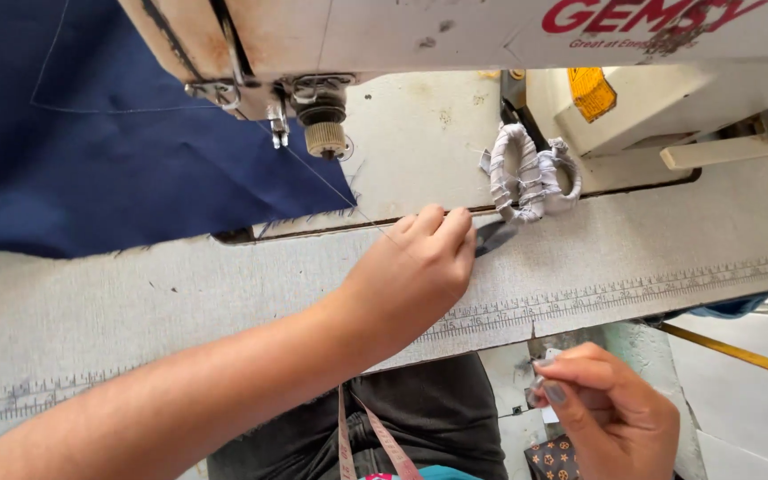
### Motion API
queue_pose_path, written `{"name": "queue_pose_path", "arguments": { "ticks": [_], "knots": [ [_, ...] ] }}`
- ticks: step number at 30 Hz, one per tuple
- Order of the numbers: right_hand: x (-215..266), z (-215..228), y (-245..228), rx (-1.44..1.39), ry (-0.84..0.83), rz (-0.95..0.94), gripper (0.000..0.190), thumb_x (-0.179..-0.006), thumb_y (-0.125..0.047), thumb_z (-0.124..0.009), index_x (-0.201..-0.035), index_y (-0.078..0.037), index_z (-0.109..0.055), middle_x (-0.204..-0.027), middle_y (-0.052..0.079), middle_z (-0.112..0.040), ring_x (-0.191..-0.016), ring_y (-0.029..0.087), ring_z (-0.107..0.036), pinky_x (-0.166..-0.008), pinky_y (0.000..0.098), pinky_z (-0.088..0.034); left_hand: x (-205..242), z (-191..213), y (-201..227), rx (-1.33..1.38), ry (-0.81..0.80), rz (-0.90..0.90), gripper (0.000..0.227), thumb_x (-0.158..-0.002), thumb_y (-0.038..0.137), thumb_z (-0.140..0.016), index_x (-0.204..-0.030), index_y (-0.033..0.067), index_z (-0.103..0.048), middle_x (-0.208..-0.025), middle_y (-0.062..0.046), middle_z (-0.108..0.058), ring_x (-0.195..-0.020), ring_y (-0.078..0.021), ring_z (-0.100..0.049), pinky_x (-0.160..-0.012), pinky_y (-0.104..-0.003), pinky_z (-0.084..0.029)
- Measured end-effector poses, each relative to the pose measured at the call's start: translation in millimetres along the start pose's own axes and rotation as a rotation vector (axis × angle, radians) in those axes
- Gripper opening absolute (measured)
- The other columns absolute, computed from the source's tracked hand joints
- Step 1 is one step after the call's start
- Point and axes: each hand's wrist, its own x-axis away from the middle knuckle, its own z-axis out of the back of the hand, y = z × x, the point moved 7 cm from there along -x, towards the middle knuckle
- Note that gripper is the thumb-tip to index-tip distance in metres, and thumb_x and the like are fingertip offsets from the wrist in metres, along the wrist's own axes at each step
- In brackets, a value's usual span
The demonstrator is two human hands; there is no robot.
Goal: Threading an industrial sewing machine needle and preparing fabric for sewing
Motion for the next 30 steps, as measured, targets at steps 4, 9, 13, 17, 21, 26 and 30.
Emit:
{"name": "queue_pose_path", "arguments": {
  "ticks": [4, 9, 13, 17, 21, 26, 30],
  "knots": [
    [12.3, 14.8, 34.0, -0.065, -0.066, 0.007, 0.010, -0.086, -0.009, -0.071, -0.090, 0.000, -0.074, -0.076, 0.011, -0.068, -0.064, 0.015, -0.069, -0.058, 0.0170, -0.057, 36.4, 30.7, -4.9, -0.095, -0.113, -0.004, 0.008, -0.081, 0.001, -0.061, -0.080, 0.0067, -0.066, -0.079, -0.009, -0.052, -0.072, -0.0260, -0.049, -0.061, -0.034, -0.044],
    [24.1, -12.1, 76.6, -0.423, -0.350, -0.114, 0.011, -0.091, -0.012, -0.071, -0.092, -0.002, -0.074, -0.070, 0.015, -0.065, -0.060, 0.020, -0.066, -0.059, 0.0287, -0.054, 112.7, 64.3, -10.8, 0.849, -0.295, 0.561, 0.012, -0.101, 0.017, -0.056, -0.096, 0.0087, -0.063, -0.090, -0.008, -0.056, -0.073, -0.0261, -0.062, -0.071, -0.038, -0.050],
    [42.5, -29.8, 104.8, -0.509, -0.380, -0.262, 0.009, -0.091, -0.007, -0.071, -0.093, 0.001, -0.073, -0.071, 0.015, -0.066, -0.062, 0.020, -0.065, -0.062, 0.0296, -0.053, 142.1, 67.9, 22.3, 1.133, -0.182, 0.574, 0.006, -0.091, 0.010, -0.062, -0.087, 0.0094, -0.057, -0.103, -0.007, -0.076, -0.086, -0.0177, -0.075, -0.079, -0.029, -0.058],
    [58.5, -35.7, 140.3, -0.445, -0.329, -0.487, 0.014, -0.088, -0.008, -0.074, -0.091, 0.005, -0.076, -0.070, 0.016, -0.072, -0.058, 0.021, -0.068, -0.059, 0.0310, -0.058, 158.7, 30.0, 57.8, 1.614, -0.274, 0.860, 0.004, -0.088, 0.013, -0.058, -0.087, 0.0092, -0.059, -0.115, -0.012, -0.076, -0.099, -0.0155, -0.072, -0.083, -0.028, -0.060],
    [52.3, -44.8, 141.3, -0.402, -0.319, -0.466, 0.011, -0.089, -0.006, -0.071, -0.095, 0.002, -0.075, -0.071, 0.014, -0.073, -0.061, 0.020, -0.067, -0.062, 0.0298, -0.057, 173.0, -15.1, 79.9, 1.487, -0.229, 0.762, 0.017, -0.098, 0.009, -0.047, -0.113, 0.0024, -0.053, -0.108, -0.007, -0.054, -0.100, -0.0186, -0.054, -0.093, -0.031, -0.045],
    [48.5, -42.8, 137.1, -0.389, -0.307, -0.424, 0.011, -0.091, -0.005, -0.071, -0.100, 0.001, -0.074, -0.078, 0.012, -0.074, -0.069, 0.017, -0.070, -0.067, 0.0270, -0.060, 141.3, -12.2, 82.4, 1.589, -0.175, 0.743, 0.031, -0.103, 0.002, -0.040, -0.134, -0.0023, -0.040, -0.110, -0.012, -0.057, -0.107, -0.0192, -0.058, -0.099, -0.032, -0.046],
    [44.1, -41.6, 138.3, -0.390, -0.286, -0.374, 0.012, -0.093, -0.008, -0.070, -0.101, 0.000, -0.073, -0.081, 0.011, -0.073, -0.073, 0.016, -0.070, -0.068, 0.0262, -0.061, 144.9, -25.8, 94.9, 1.562, -0.266, 0.690, 0.061, -0.100, 0.003, -0.040, -0.159, 0.0033, -0.029, -0.114, -0.010, -0.062, -0.116, -0.0199, -0.059, -0.113, -0.030, -0.034]
  ]
}}
